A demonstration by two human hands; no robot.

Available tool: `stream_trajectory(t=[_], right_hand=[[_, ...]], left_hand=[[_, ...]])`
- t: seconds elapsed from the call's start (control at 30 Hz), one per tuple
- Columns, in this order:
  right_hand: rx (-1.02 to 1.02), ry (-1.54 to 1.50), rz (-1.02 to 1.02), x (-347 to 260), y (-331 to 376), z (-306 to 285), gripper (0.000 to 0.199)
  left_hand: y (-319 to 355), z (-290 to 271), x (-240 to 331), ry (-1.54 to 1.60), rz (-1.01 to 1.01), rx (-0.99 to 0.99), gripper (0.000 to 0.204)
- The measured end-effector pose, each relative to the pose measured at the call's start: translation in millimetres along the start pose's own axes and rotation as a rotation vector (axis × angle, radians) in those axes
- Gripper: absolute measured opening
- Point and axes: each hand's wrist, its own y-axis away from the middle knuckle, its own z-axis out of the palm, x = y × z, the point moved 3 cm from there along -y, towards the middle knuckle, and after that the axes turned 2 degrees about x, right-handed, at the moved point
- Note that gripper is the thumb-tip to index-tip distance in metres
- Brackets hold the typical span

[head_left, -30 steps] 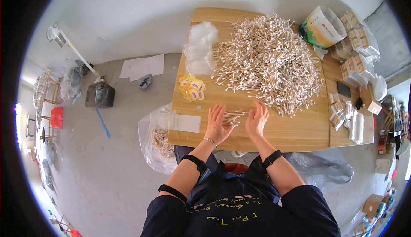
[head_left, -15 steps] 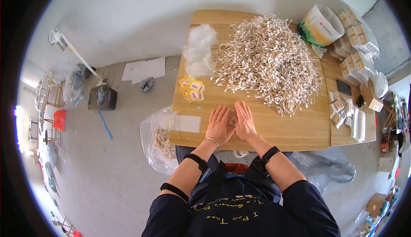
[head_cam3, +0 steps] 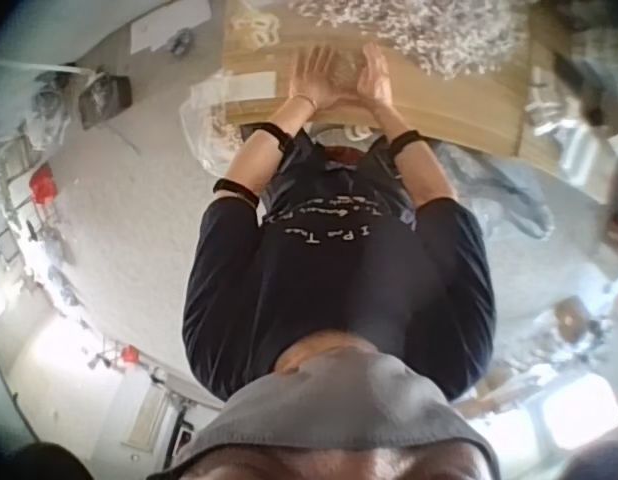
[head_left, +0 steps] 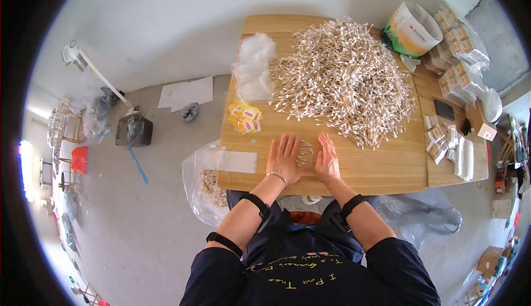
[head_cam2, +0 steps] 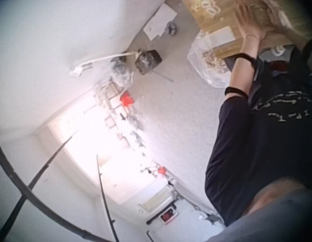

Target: Group cotton swabs and place them into small plastic bags.

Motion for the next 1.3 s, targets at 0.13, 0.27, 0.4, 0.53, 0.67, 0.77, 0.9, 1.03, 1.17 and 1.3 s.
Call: stream_trajectory(t=[0.13, 0.27, 0.4, 0.53, 0.67, 0.77, 0.9, 1.03, 1.17, 1.3], right_hand=[[0.065, 0.003, 0.017, -6.3, -4.6, -0.3, 0.025], [-0.067, 0.192, 0.127, -9.8, -22.0, -2.7, 0.012], [-0.256, 0.330, 0.055, -20.0, -40.9, -3.8, 0.011], [-0.413, 0.396, -0.060, -16.8, -46.4, 0.3, 0.010], [-0.441, 0.488, -0.205, -14.5, -43.9, 6.8, 0.010], [-0.426, 0.559, -0.201, -11.0, -42.4, 6.4, 0.012], [-0.436, 0.366, -0.045, -12.0, -45.7, -5.6, 0.011], [-0.338, 0.033, 0.053, -11.7, -36.3, -23.6, 0.012], [-0.393, 0.089, -0.135, -10.0, -12.2, -23.8, 0.012], [-0.487, 0.298, -0.189, -20.3, -8.4, -28.2, 0.011]], left_hand=[[12.4, 4.8, 0.2, 0.134, 0.023, 0.036, 0.095], [18.5, -0.5, -18.1, 0.488, -0.038, 0.370, 0.093], [34.6, 10.7, -39.8, 0.804, -0.198, 0.498, 0.094], [39.2, 6.5, -42.7, 0.802, -0.117, 0.428, 0.098], [40.2, 5.1, -43.3, 0.793, -0.096, 0.412, 0.099], [39.0, 4.5, -43.5, 0.812, -0.094, 0.421, 0.099], [40.5, 7.6, -45.3, 0.775, -0.090, 0.389, 0.096], [39.4, 10.6, -47.8, 0.775, -0.070, 0.401, 0.091], [37.5, 13.3, -49.7, 0.837, -0.030, 0.465, 0.087], [39.0, 12.6, -52.0, 0.837, -0.054, 0.461, 0.086]])
